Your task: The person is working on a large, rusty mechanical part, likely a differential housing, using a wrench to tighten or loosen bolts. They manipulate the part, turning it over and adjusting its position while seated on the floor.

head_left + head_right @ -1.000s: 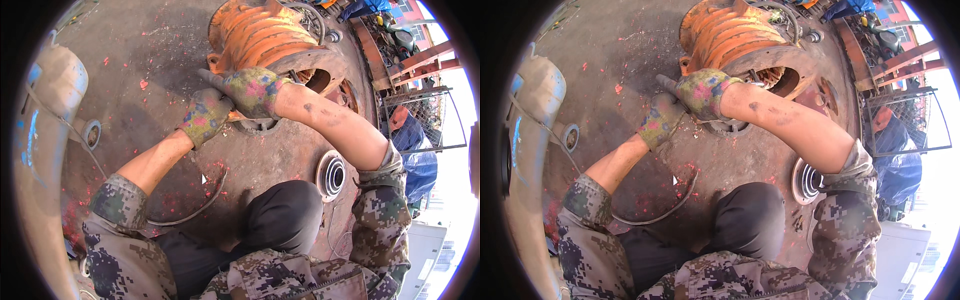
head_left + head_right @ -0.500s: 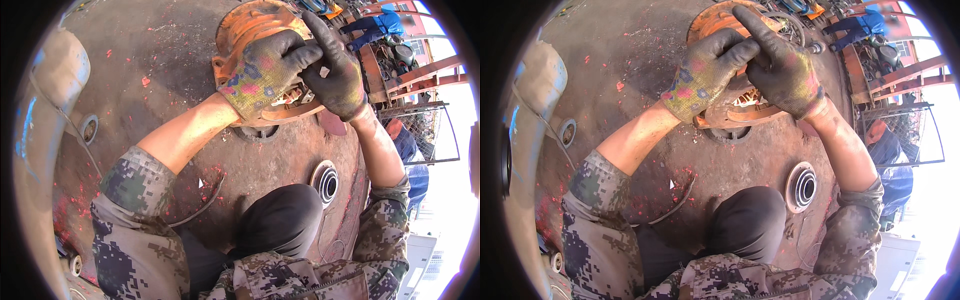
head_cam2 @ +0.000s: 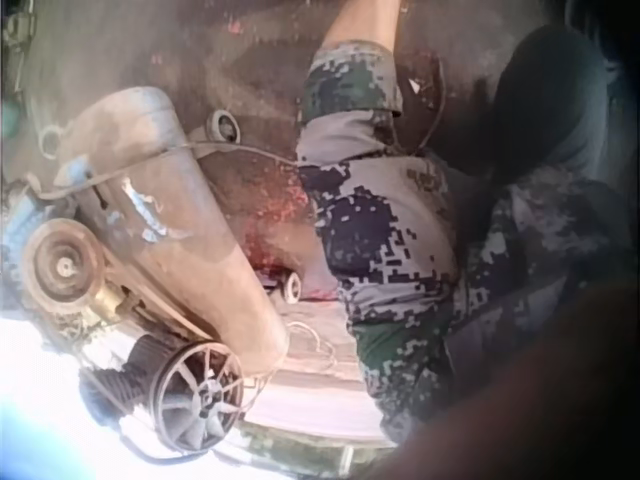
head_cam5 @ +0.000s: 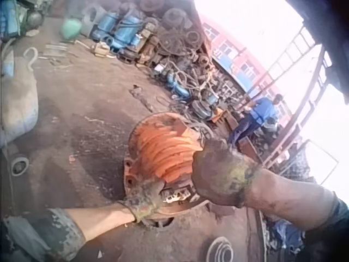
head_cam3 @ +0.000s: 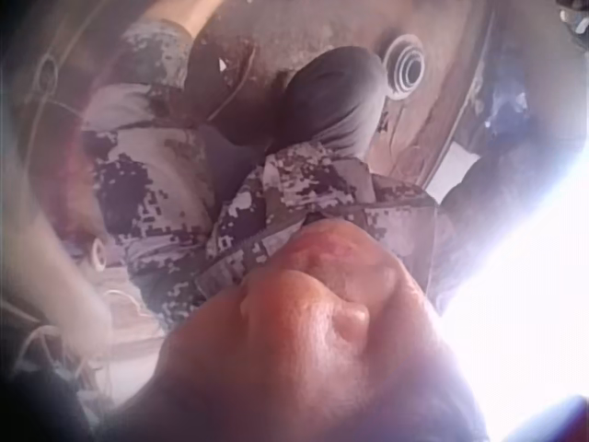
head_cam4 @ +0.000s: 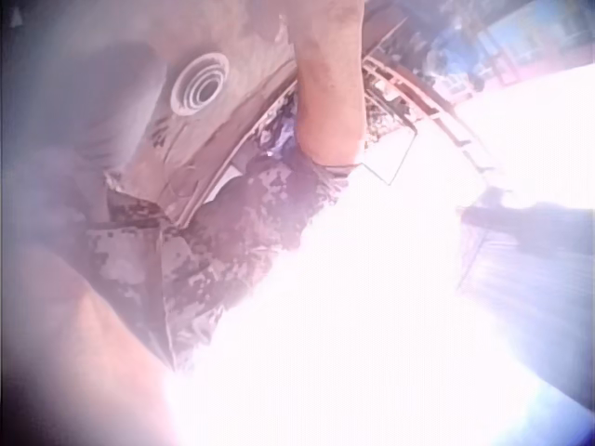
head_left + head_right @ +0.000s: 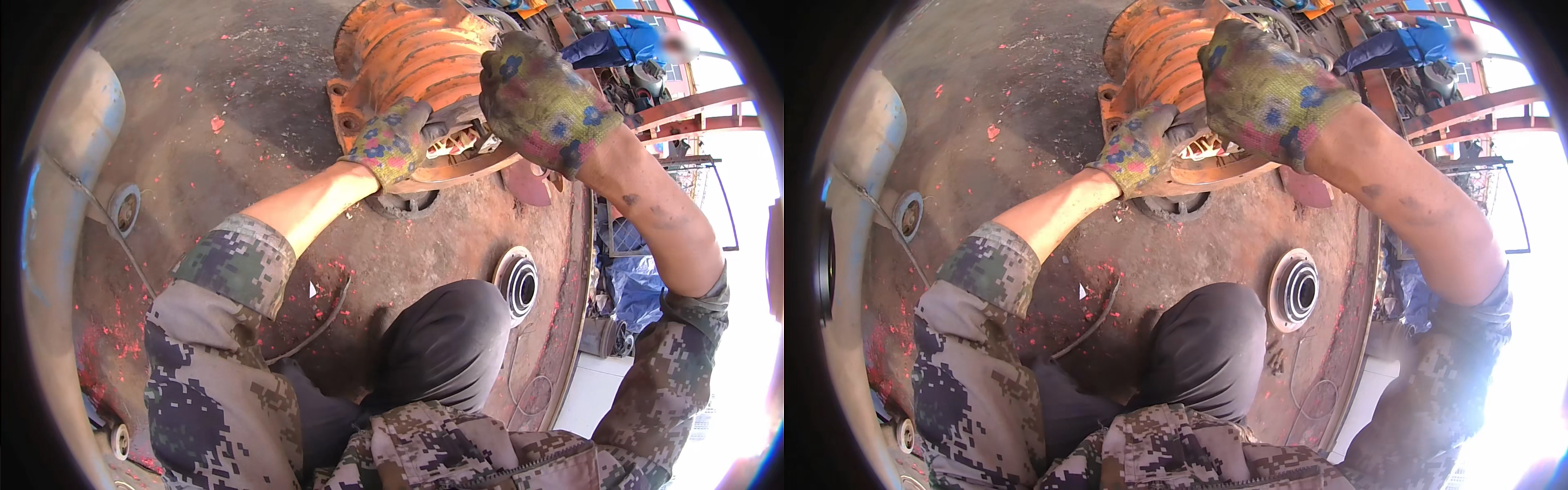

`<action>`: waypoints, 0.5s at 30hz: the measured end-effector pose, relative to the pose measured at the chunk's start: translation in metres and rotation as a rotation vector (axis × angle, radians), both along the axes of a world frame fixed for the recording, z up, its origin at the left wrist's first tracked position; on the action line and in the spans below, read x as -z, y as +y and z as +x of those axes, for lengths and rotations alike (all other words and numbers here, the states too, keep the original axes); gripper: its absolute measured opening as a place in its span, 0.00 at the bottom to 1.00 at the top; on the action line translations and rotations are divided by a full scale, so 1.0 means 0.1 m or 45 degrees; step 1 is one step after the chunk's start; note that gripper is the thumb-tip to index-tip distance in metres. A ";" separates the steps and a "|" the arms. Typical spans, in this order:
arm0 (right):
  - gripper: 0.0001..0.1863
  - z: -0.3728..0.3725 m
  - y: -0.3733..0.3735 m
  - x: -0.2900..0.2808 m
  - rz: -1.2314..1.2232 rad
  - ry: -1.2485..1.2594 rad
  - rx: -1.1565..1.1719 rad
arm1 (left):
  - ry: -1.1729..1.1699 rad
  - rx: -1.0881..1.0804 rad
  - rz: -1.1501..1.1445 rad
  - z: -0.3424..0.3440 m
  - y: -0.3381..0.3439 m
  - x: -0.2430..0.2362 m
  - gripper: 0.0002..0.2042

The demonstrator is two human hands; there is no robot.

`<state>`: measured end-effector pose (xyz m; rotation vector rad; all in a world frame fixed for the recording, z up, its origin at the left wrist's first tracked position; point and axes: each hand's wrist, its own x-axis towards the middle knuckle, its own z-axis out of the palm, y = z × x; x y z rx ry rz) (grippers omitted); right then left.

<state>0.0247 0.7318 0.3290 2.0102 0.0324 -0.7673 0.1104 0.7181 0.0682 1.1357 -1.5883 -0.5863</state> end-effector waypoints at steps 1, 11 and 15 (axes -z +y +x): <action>0.07 -0.06 -0.08 -0.03 0.042 -0.061 -0.027 | -0.037 -0.020 -0.009 0.10 0.01 0.01 0.16; 0.36 -2.27 0.01 2.64 1.359 -2.537 1.260 | -0.176 -0.057 -0.351 -0.11 -0.01 0.13 0.18; 0.52 -0.36 0.41 3.20 2.985 -2.960 1.251 | -0.261 0.059 -0.238 0.16 0.02 0.17 0.15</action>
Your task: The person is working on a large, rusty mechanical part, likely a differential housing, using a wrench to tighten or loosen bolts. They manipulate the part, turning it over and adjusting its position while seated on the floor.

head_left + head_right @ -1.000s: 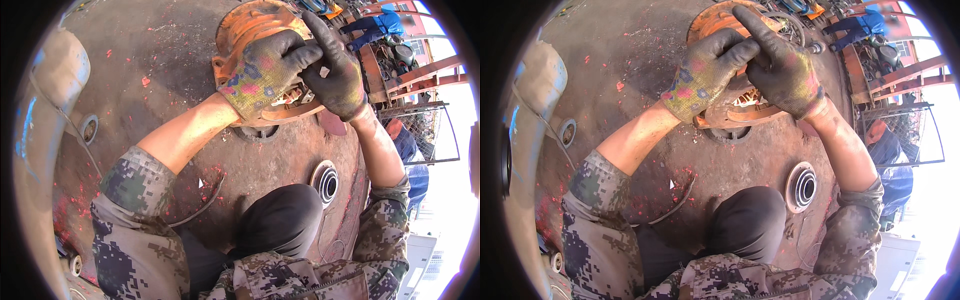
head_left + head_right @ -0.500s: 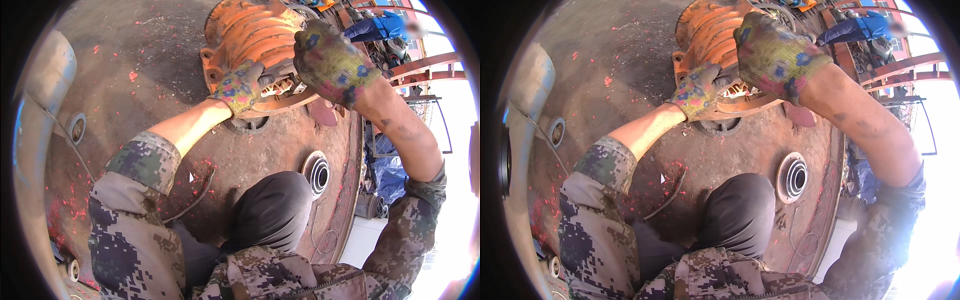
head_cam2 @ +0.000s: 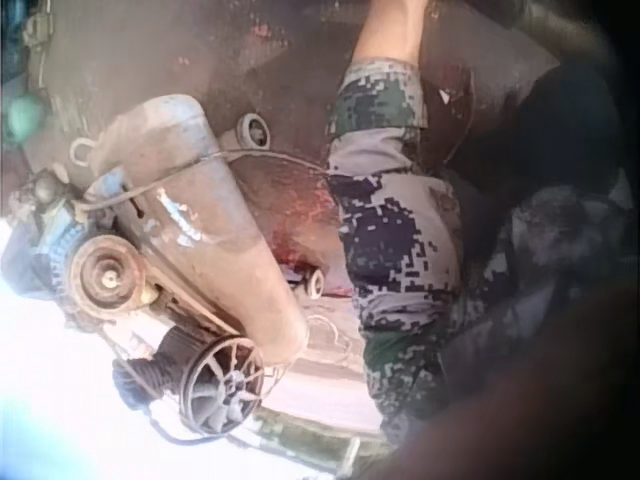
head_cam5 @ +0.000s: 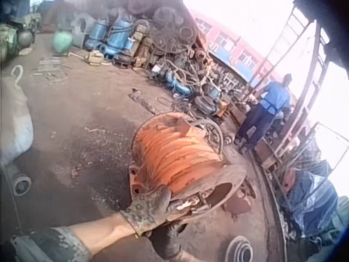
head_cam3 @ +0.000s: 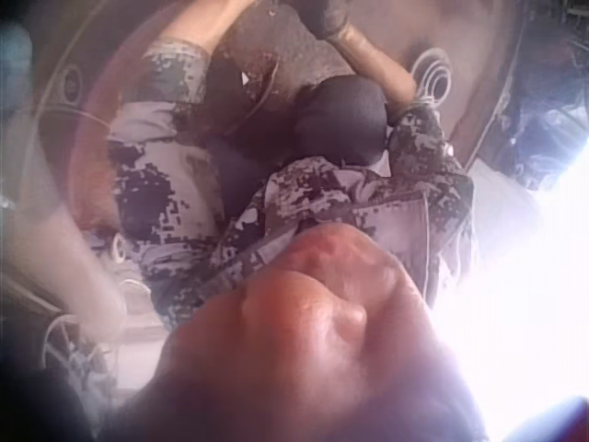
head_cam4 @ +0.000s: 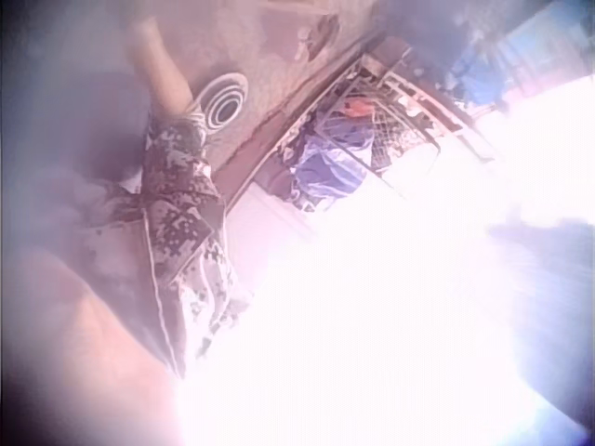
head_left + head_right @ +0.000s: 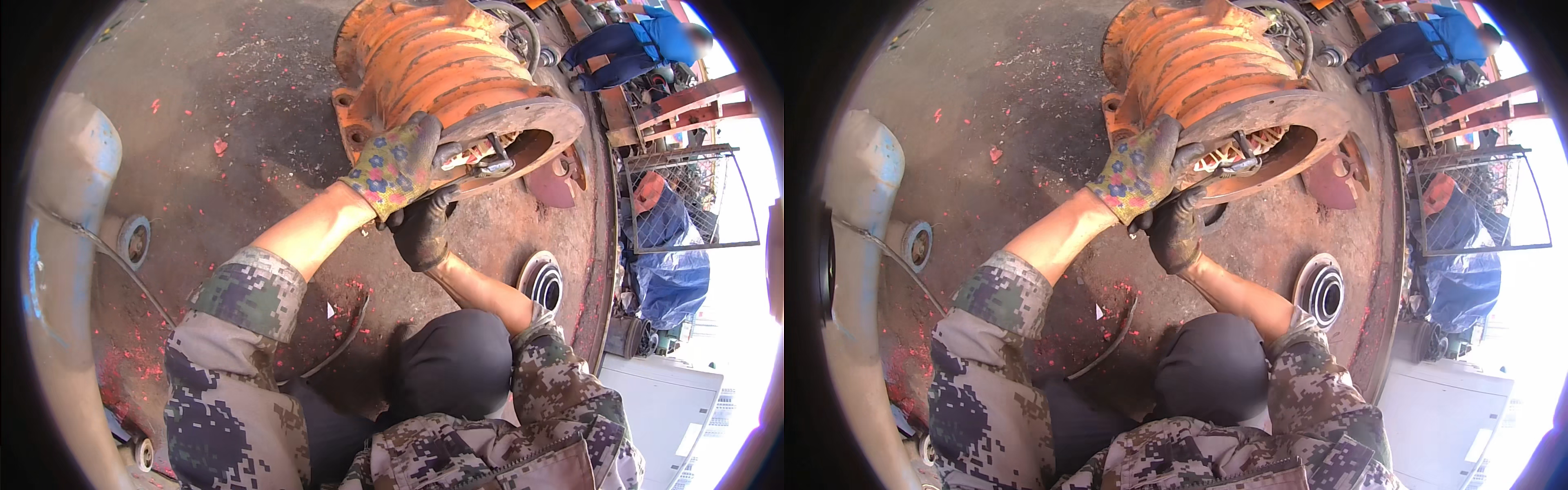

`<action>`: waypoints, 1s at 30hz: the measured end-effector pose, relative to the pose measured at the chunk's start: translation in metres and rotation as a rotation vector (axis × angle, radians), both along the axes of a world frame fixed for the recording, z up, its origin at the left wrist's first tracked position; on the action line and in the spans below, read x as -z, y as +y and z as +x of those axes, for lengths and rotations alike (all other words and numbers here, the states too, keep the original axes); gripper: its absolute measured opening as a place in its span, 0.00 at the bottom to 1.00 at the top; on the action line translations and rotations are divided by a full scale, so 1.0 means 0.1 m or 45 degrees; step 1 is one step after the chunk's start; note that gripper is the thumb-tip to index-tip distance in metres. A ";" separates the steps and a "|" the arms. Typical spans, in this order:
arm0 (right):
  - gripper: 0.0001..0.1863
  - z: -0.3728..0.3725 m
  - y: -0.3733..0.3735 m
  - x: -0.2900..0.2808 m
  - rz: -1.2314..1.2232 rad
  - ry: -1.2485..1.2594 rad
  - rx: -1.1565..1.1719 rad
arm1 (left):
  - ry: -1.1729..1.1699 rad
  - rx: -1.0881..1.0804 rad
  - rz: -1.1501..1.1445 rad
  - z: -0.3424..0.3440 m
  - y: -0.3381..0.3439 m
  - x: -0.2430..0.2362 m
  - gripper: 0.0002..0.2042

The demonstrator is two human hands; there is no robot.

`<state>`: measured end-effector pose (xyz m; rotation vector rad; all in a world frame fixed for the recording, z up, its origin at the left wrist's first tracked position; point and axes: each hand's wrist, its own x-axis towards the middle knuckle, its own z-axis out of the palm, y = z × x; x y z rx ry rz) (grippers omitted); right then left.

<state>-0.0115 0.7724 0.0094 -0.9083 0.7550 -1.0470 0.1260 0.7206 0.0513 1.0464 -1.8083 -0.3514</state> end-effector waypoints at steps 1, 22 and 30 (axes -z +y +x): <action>0.48 0.07 -0.03 -0.07 0.011 -0.011 -0.057 | -0.107 -0.023 0.011 0.02 -0.03 0.01 0.14; 0.22 -1.28 0.52 -0.98 -0.015 1.202 0.221 | -0.153 0.032 0.239 0.18 0.01 -0.22 0.11; 0.11 -1.13 -0.31 -2.60 -1.451 2.795 -0.518 | -0.166 -0.056 0.262 0.27 0.10 -0.26 0.16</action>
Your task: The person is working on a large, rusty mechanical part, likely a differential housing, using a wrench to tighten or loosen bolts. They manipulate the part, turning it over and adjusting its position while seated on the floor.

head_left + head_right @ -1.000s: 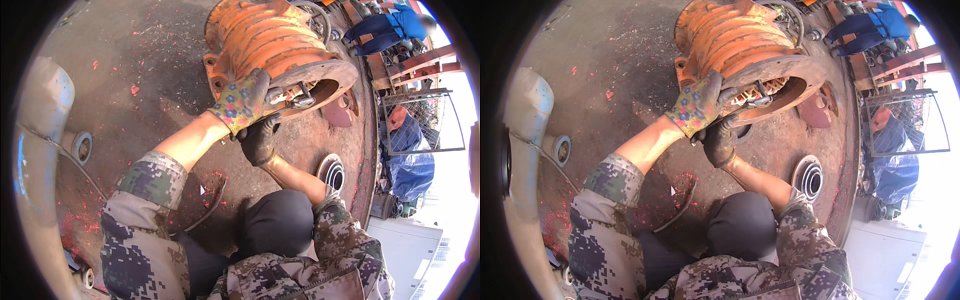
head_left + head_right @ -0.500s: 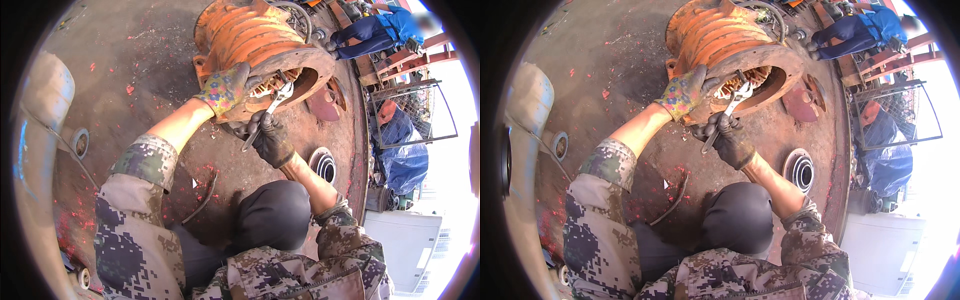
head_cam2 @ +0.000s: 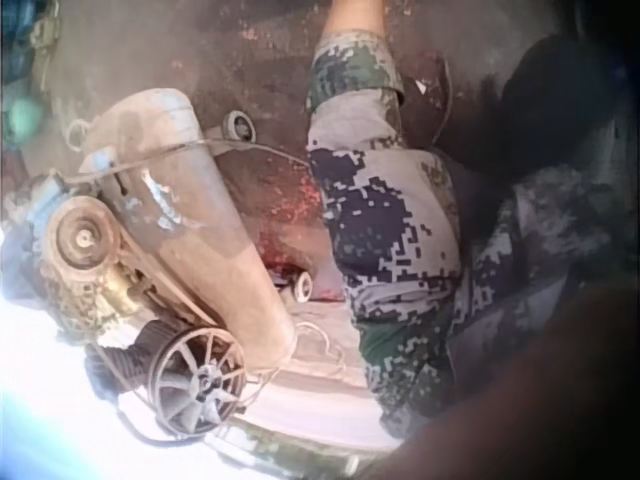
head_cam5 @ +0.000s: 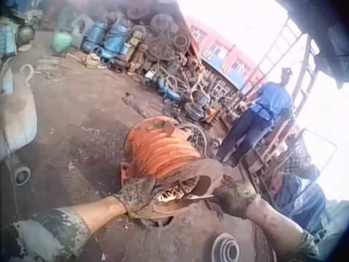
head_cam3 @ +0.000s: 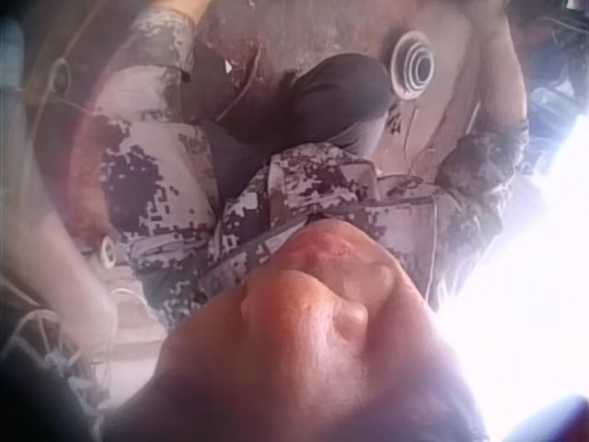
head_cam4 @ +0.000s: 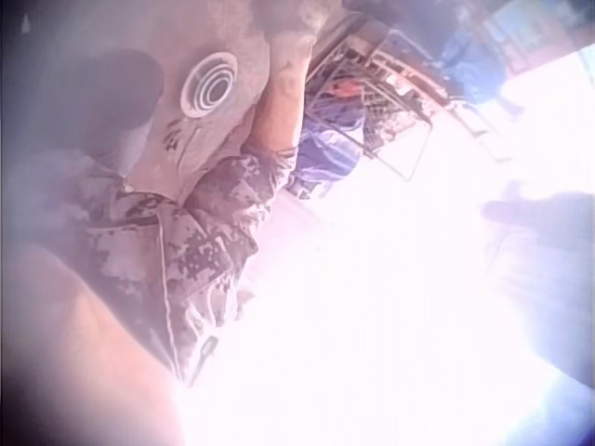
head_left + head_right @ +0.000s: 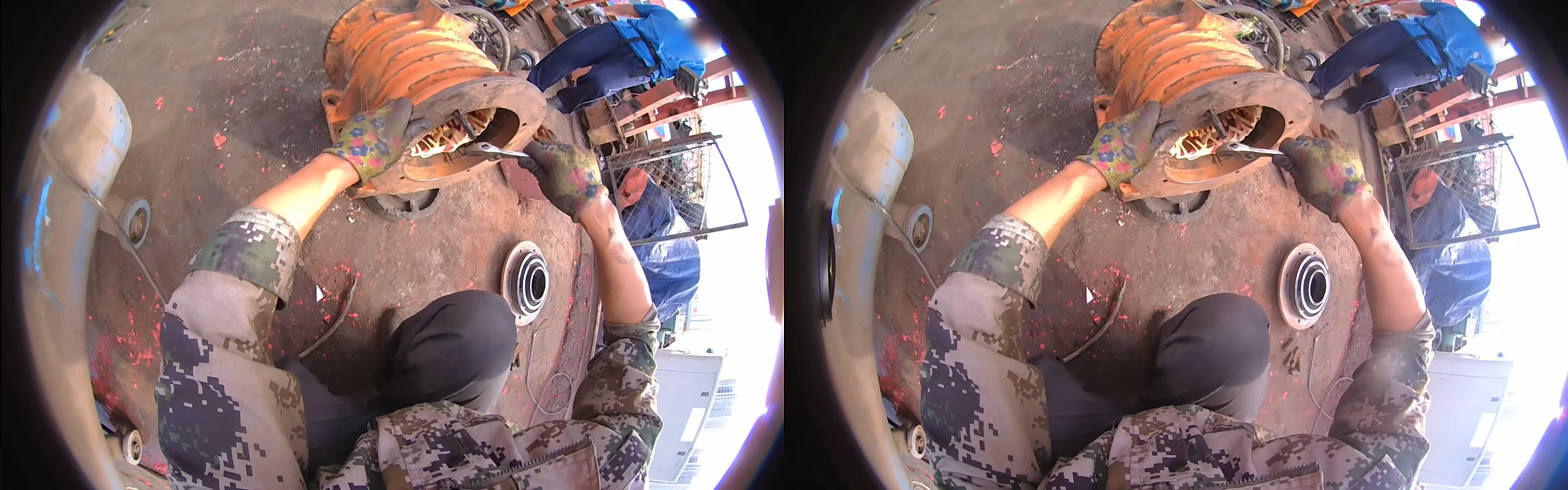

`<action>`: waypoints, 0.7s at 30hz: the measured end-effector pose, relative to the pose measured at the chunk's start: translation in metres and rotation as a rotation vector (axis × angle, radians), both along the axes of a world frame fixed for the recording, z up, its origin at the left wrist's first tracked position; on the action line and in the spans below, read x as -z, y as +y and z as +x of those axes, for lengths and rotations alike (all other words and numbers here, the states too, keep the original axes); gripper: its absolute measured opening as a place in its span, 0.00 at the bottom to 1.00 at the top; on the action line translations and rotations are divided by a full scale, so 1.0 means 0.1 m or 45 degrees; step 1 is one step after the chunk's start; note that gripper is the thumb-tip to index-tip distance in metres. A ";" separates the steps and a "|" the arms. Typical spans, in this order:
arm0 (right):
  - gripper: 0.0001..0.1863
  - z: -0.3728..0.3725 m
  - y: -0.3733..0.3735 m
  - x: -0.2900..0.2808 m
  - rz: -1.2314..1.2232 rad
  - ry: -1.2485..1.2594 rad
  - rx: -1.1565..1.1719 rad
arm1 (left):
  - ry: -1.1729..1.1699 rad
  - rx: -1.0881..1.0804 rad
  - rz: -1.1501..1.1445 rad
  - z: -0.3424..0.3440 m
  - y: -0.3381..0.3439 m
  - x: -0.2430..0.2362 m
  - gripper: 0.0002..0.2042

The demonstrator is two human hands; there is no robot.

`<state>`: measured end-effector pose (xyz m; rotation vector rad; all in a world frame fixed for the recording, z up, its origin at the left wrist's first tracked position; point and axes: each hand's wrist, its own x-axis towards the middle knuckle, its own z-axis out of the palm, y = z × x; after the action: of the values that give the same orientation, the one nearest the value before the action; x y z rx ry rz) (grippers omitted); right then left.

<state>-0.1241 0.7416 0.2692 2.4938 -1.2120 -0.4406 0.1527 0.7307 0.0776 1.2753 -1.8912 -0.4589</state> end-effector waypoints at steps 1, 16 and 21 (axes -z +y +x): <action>0.13 0.09 0.05 -0.27 -0.040 0.167 -0.011 | 0.053 0.024 -0.024 -0.12 -0.04 -0.04 0.16; 0.09 0.84 -0.40 -0.76 -0.154 0.814 -0.388 | 0.157 0.041 -0.061 -0.29 -0.17 0.09 0.16; 0.06 0.67 -0.55 -0.56 -0.076 0.787 -0.319 | 0.129 0.019 -0.067 -0.12 -0.07 0.07 0.12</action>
<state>-0.0573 0.6868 0.3255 2.1647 -0.6493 -0.9904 0.1409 0.7235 0.0709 1.1829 -1.8174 -0.4700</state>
